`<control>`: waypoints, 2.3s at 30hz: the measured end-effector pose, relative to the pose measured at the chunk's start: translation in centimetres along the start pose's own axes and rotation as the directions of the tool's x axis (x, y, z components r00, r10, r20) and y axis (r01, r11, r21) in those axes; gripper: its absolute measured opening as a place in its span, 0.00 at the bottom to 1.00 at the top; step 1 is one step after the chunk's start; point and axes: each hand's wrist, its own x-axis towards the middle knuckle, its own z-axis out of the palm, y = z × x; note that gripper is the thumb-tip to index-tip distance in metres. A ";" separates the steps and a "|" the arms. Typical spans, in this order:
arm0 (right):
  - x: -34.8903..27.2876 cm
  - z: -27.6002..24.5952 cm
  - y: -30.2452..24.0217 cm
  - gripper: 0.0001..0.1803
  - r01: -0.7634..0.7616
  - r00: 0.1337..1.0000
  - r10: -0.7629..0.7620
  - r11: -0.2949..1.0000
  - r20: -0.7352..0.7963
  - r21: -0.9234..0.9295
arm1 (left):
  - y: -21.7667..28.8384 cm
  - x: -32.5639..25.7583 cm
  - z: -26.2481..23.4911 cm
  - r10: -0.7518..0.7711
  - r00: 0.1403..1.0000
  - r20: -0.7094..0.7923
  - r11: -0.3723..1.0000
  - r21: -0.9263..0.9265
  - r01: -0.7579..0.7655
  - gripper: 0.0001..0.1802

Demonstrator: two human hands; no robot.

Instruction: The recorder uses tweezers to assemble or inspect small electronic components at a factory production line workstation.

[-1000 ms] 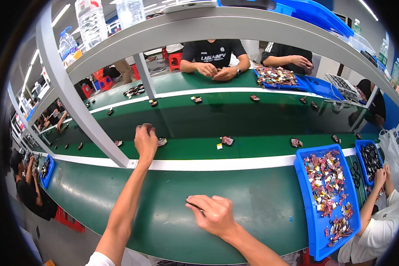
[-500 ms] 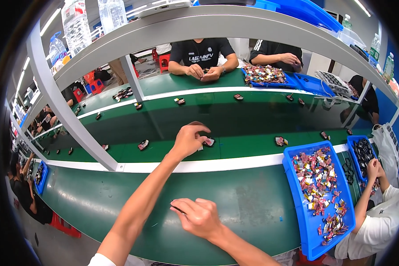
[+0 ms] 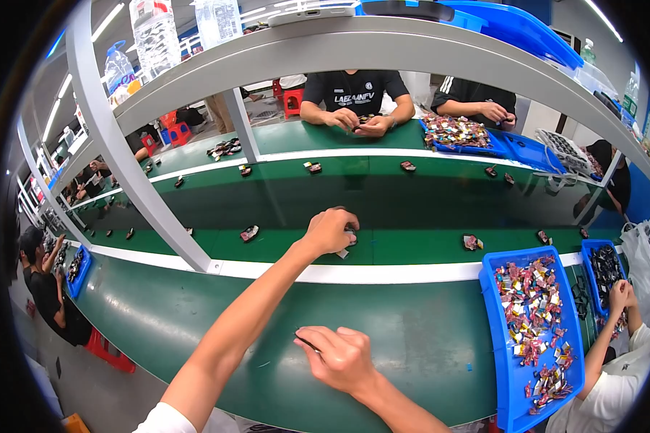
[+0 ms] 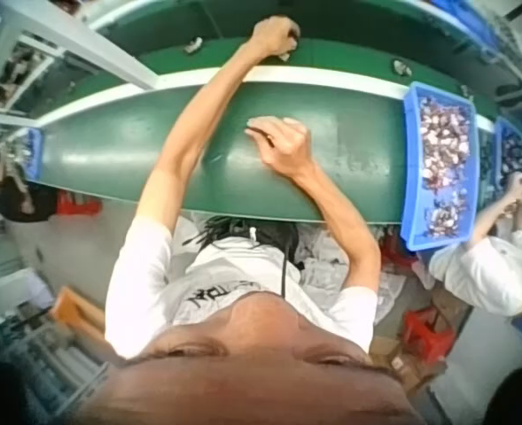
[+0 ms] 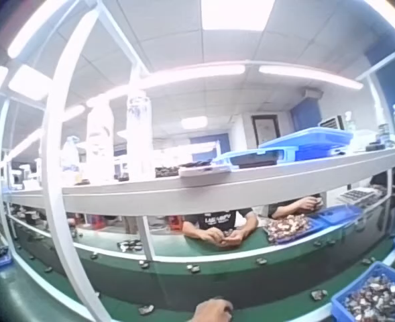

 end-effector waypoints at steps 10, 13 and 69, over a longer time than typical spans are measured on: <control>0.4 0.1 -0.6 0.09 -0.029 0.999 0.028 0.999 0.031 0.031 | -5.0 -3.0 -2.4 -0.277 0.955 0.104 0.916 -0.271 0.295 0.10; 0.4 -0.1 -0.5 0.08 -0.046 0.999 0.045 0.998 0.023 0.033 | -3.8 -6.0 -4.5 -0.421 0.895 0.150 0.733 -0.526 0.432 0.09; 0.2 0.3 -1.3 0.08 -0.518 0.852 0.485 0.835 0.199 0.186 | 1.6 -25.0 -4.9 -0.188 0.929 -0.319 0.835 -0.550 -0.020 0.05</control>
